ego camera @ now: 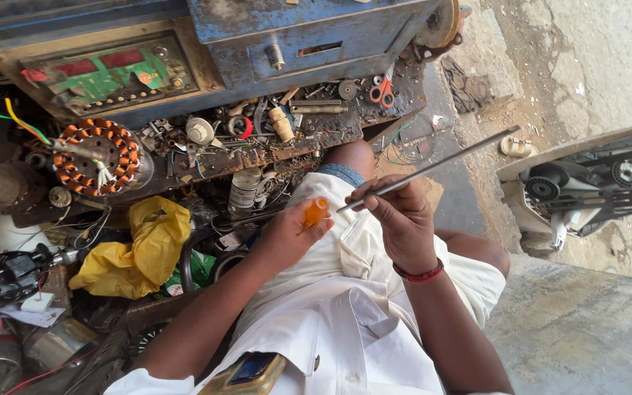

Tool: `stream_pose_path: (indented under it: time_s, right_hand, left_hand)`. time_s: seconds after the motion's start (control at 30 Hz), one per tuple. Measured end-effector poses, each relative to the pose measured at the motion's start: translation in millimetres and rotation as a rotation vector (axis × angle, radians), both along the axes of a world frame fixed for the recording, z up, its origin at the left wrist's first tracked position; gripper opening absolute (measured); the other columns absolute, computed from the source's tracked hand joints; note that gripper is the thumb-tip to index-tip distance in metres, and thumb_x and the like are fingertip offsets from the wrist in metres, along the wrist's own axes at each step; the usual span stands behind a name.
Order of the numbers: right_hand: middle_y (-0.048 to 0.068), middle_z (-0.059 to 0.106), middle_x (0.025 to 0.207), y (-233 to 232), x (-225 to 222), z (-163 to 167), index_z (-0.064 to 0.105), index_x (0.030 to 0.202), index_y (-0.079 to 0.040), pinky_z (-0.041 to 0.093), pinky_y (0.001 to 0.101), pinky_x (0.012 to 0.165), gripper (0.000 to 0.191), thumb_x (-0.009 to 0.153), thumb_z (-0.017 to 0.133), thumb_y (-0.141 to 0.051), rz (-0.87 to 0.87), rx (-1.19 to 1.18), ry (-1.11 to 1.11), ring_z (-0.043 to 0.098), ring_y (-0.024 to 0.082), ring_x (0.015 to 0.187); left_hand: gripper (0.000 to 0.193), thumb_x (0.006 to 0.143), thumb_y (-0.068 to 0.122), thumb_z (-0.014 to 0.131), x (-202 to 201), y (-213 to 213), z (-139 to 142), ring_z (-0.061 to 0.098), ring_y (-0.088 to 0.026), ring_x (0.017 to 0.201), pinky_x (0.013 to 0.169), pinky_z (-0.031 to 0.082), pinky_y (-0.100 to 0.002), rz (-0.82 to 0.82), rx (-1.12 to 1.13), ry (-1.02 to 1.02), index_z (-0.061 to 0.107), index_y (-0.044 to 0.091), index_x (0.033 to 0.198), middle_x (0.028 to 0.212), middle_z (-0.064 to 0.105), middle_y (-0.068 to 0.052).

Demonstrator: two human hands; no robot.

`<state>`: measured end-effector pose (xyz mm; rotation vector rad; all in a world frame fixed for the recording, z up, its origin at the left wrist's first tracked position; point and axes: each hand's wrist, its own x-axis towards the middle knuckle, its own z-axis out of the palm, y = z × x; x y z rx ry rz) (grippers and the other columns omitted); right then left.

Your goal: The person sits at a cluttered repair workbench and repairs a mixer grinder. They handle a red plastic part and a heating element coil, place a steel cup on the machine, unscrew and reposition parts using a screwdriver, and sort small components on the bench.

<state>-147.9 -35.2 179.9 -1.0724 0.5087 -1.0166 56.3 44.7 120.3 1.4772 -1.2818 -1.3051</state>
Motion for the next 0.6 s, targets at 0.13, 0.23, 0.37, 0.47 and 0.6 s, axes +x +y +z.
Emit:
stream_pose_path:
  time_s: [0.13, 0.23, 0.37, 0.47, 0.6]
  right_hand:
    - [0.015, 0.072, 0.115, -0.4, -0.2, 6.7, 0.062, 0.116, 0.0, 0.056, 0.0359, 0.102, 0.013, 0.104, 0.066, -0.002, -0.006, -0.088, 0.112, 0.07, 0.021, 0.11]
    - [0.011, 0.072, 0.116, 0.1, 3.1, 6.4, 0.061, 0.117, -0.001, 0.054, 0.0335, 0.104, 0.015, 0.103, 0.065, -0.001, 0.032, -0.069, 0.121, 0.068, 0.017, 0.113]
    - [0.007, 0.073, 0.114, 3.0, 8.6, 5.0, 0.065, 0.117, -0.001, 0.054, 0.0309, 0.1, 0.016, 0.102, 0.067, -0.002, 0.051, -0.029, 0.213, 0.067, 0.013, 0.11]
    - [0.004, 0.073, 0.111, 2.7, 9.1, 7.2, 0.068, 0.114, -0.002, 0.054, 0.0287, 0.097, 0.013, 0.102, 0.069, -0.007, 0.06, -0.105, 0.333, 0.067, 0.011, 0.106]
    - [0.001, 0.074, 0.106, -2.6, 11.5, 7.7, 0.072, 0.109, -0.003, 0.055, 0.0268, 0.09, 0.013, 0.102, 0.069, -0.012, 0.074, -0.236, 0.528, 0.067, 0.009, 0.099]
  left_hand:
    - [0.033, 0.095, 0.033, 0.07, -1.7, -2.6, 22.8, 0.072, -0.036, 0.09, 0.075, 0.057, -0.043, -0.016, -0.133, -0.243, 0.065, 0.011, 0.118, 0.096, 0.074, -0.014]
    - [0.032, 0.095, 0.032, 0.069, -2.5, -4.2, 32.6, 0.072, -0.036, 0.092, 0.076, 0.057, -0.044, -0.016, -0.198, -0.264, 0.064, 0.01, 0.118, 0.101, 0.074, -0.013]
    - [0.032, 0.095, 0.033, 0.069, -1.4, -5.3, 36.8, 0.072, -0.036, 0.093, 0.076, 0.057, -0.044, -0.02, -0.218, -0.266, 0.064, 0.01, 0.118, 0.101, 0.074, -0.013]
    - [0.033, 0.095, 0.033, 0.069, -0.4, -4.1, 36.1, 0.073, -0.035, 0.092, 0.075, 0.057, -0.043, -0.027, -0.175, -0.258, 0.064, 0.01, 0.118, 0.1, 0.074, -0.013]
    - [0.033, 0.097, 0.035, 0.071, 3.7, -4.9, 27.7, 0.074, -0.031, 0.087, 0.072, 0.057, -0.04, -0.068, -0.091, -0.216, 0.065, 0.009, 0.117, 0.093, 0.075, -0.011]
